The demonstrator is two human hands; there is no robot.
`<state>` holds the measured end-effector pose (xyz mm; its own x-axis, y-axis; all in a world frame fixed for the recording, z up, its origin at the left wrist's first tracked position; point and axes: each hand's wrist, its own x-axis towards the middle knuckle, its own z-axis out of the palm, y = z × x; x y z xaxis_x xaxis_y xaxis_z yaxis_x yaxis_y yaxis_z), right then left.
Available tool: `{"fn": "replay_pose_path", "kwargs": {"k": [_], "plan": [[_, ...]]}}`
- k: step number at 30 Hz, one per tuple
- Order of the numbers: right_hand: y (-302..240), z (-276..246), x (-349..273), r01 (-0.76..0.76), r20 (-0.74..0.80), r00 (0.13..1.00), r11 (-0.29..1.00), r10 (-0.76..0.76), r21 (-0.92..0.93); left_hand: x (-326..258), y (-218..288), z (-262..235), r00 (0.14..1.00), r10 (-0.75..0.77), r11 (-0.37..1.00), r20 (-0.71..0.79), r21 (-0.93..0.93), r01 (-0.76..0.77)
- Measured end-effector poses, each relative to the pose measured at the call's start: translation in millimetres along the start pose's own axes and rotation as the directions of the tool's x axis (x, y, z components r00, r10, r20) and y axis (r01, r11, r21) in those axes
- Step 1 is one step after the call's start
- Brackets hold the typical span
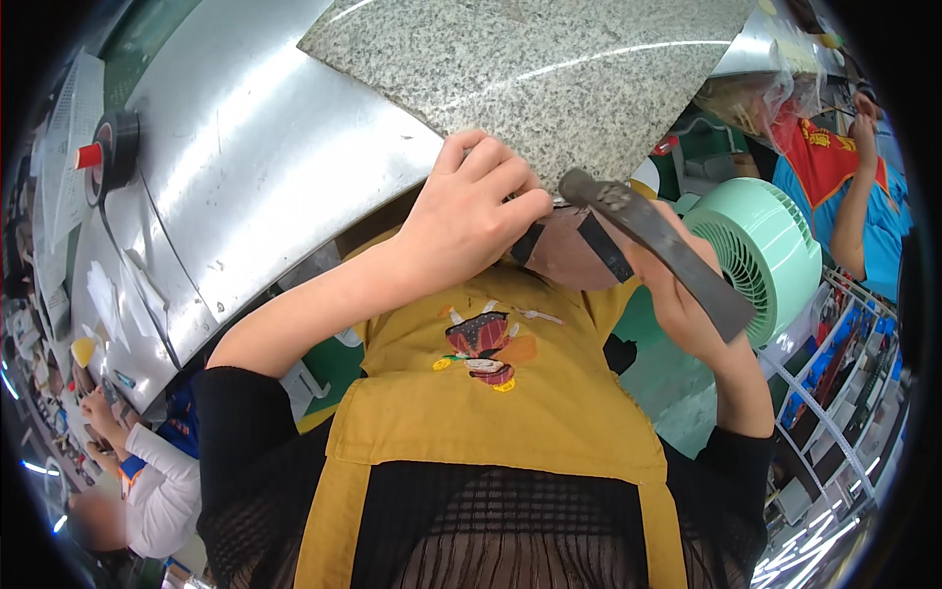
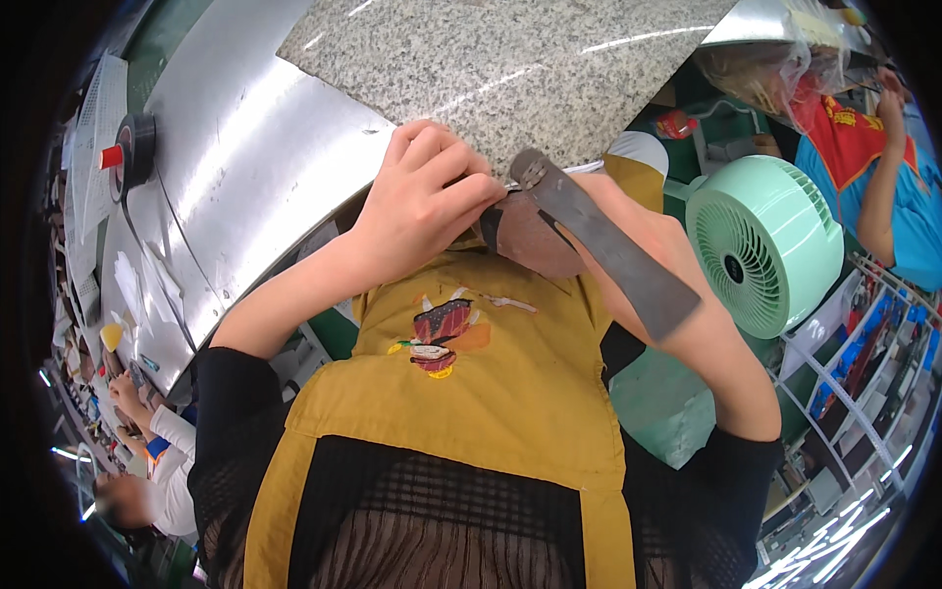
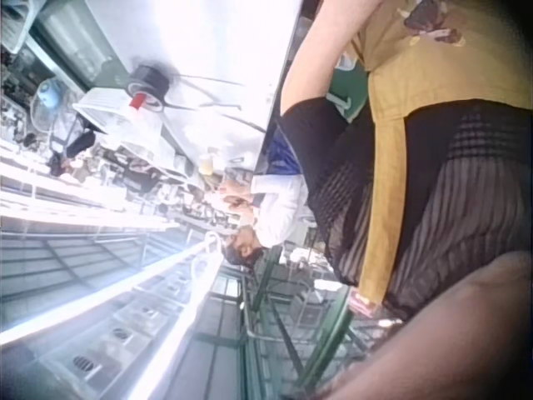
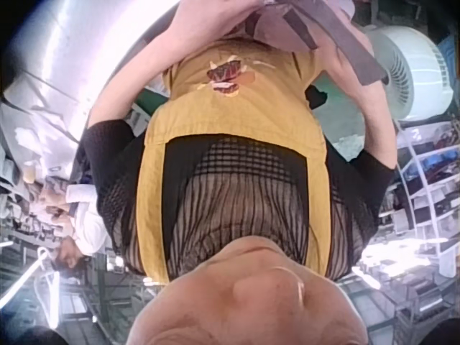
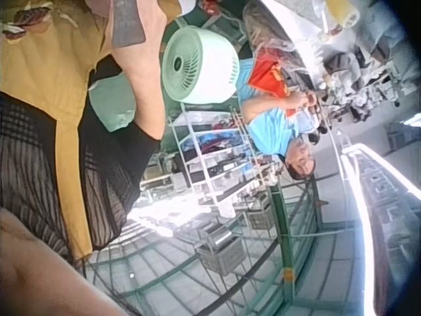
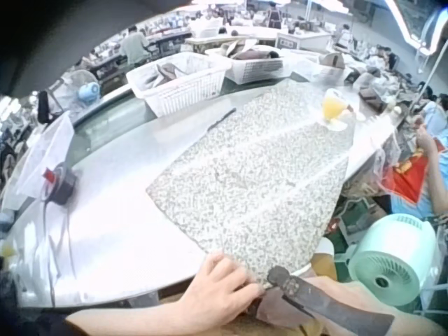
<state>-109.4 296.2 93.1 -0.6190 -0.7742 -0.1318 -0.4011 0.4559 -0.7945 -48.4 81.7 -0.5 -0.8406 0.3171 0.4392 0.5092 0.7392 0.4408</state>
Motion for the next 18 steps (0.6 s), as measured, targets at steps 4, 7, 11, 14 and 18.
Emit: {"fn": "replay_pose_path", "kwargs": {"k": [4, 7, 11, 14, 18], "plan": [[1.9, 7.6, -1.2, 0.058, 0.063, 0.997, 0.988, -0.050, -0.140, 1.6, 2.9, 0.6, 1.000, -0.017, 1.000, -0.014, 0.023, 0.017], [3.1, 6.1, -2.5, -0.041, 0.081, 0.996, 0.999, 0.043, -0.030, 2.1, 8.6, -0.6, 0.995, -0.100, 0.995, 0.021, -0.006, 0.100], [14.7, -1.5, -6.5, -0.208, -0.005, 0.975, 0.925, 0.221, 0.318, 14.0, 12.3, -13.0, 0.971, -0.151, 0.985, 0.185, -0.058, 0.164], [32.7, 6.2, -2.1, -0.083, -0.162, 0.976, 0.936, 0.146, 0.341, 24.1, 21.8, -27.4, 0.939, -0.145, 0.937, 0.312, -0.261, 0.232], [31.6, 8.8, -5.4, -0.276, 0.081, 0.960, 0.856, 0.267, 0.437, 26.1, 36.0, -41.0, 0.930, -0.185, 0.832, 0.317, -0.453, 0.320]]}}
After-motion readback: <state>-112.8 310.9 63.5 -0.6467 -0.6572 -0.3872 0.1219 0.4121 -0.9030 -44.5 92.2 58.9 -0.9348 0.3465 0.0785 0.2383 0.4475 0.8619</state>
